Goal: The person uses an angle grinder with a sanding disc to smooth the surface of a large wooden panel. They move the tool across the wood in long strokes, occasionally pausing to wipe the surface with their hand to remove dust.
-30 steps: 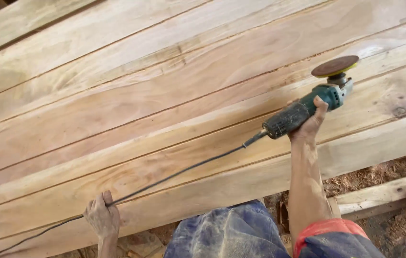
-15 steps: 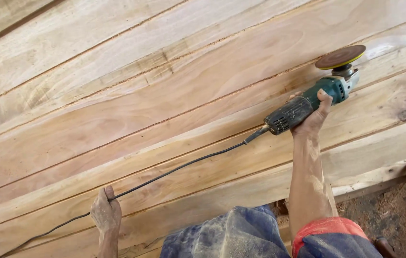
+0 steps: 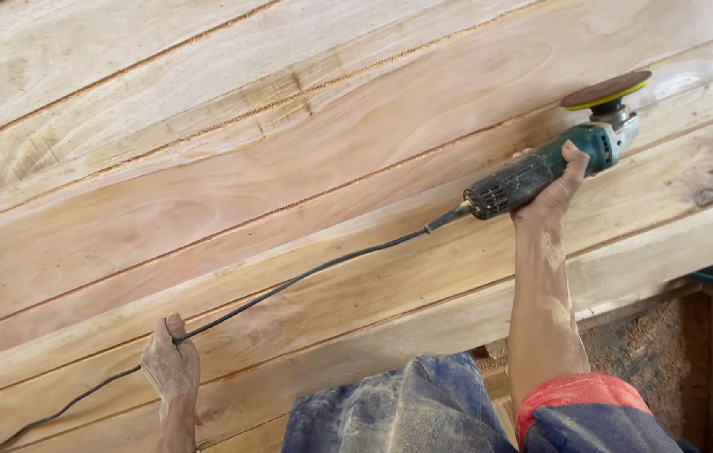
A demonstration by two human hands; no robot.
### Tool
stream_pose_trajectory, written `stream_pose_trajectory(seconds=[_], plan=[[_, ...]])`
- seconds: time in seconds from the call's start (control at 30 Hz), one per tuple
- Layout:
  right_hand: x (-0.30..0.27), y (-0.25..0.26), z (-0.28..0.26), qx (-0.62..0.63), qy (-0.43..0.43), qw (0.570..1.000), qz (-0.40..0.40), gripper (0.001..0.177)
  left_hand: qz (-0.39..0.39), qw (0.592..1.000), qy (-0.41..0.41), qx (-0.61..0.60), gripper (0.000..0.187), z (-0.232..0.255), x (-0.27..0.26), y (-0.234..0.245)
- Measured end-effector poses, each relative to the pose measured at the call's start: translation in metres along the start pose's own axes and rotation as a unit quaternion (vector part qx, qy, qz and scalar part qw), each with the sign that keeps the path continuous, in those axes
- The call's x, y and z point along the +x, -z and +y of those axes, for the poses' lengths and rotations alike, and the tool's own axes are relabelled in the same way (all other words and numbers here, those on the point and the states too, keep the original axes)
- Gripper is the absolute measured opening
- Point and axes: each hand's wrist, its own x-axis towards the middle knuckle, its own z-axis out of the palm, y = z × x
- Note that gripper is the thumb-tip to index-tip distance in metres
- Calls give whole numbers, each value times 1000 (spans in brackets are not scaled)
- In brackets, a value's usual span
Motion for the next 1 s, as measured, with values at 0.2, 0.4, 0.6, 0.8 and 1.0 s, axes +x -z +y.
stream_pose_trajectory(seconds=[0.2,0.4,0.6,0.8,1.0], plan=[[-24,-16,17,-3,0,999,42,42,20,999,-2,-41,45,-22,6,-8],[-40,-16,47,-22,7,998,61,45,24,998,21,-57,31,-61,0,-12],[-53,-18,78,-37,16,998,53,43,18,997,38,-71,32,-86,-8,-3],[-68,-20,109,8,53,997,55,33,-7,992,81,-101,41,-113,-9,2],[-95,-13,151,12,54,997,62,32,30,990,112,-77,42,-160,-28,6]])
